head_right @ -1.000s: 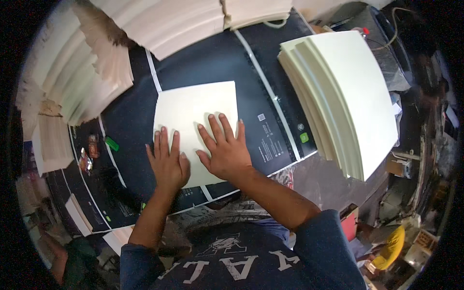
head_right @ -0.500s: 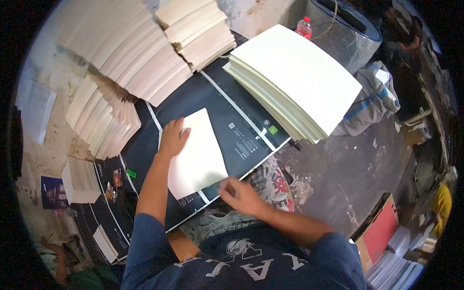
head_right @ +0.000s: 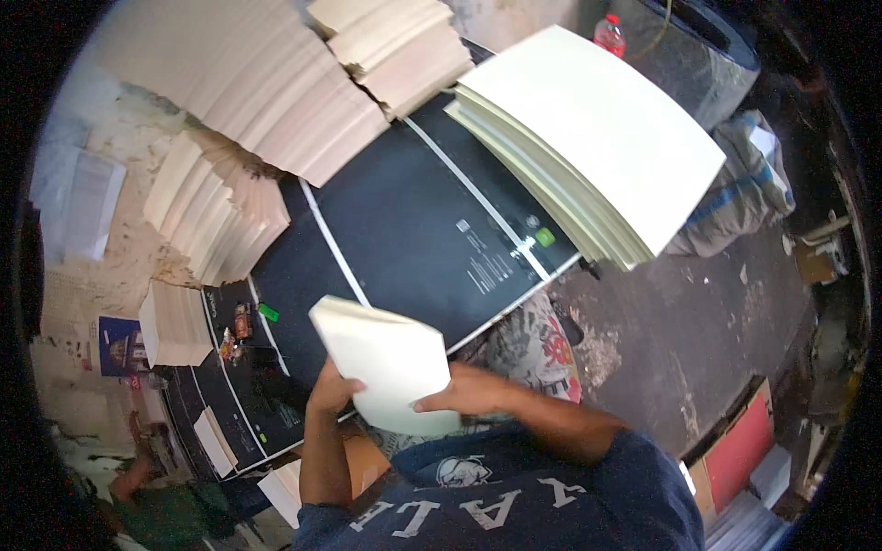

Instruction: The person flips through sheets in a stack of paper by hand to separate them, aligns the edges of the stack by tapping it on the table, and moves the stacks between different piles on the work surface.

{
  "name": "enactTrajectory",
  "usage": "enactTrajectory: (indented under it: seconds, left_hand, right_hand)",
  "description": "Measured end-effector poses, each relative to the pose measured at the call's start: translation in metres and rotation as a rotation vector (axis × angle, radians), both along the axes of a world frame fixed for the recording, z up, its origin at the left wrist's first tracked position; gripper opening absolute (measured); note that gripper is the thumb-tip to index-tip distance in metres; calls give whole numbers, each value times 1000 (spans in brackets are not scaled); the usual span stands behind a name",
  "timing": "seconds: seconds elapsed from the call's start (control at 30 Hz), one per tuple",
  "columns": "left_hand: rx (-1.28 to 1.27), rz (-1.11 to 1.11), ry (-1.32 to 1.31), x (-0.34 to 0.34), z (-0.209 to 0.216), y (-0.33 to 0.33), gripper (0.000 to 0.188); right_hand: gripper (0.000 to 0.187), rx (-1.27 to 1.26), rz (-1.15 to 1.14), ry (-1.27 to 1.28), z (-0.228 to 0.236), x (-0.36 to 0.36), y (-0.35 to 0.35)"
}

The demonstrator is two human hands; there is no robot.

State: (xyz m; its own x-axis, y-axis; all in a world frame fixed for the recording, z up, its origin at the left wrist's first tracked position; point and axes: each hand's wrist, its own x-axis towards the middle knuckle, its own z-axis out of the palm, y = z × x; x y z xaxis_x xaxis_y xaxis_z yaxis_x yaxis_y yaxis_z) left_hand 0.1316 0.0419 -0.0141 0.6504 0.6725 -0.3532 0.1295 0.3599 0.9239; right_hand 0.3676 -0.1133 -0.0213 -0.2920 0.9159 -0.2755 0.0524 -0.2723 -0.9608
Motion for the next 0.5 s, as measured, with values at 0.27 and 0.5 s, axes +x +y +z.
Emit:
enactTrajectory:
  seconds: [0.27,0.5]
  left_hand:
    - [235,113,-193,0,-20,-11,72]
    - [-155,241,-331,9,-56,-12,84]
  right_hand:
    - [60,351,-19,4,29,57,85]
    - [63,257,-12,72,-7,55,91]
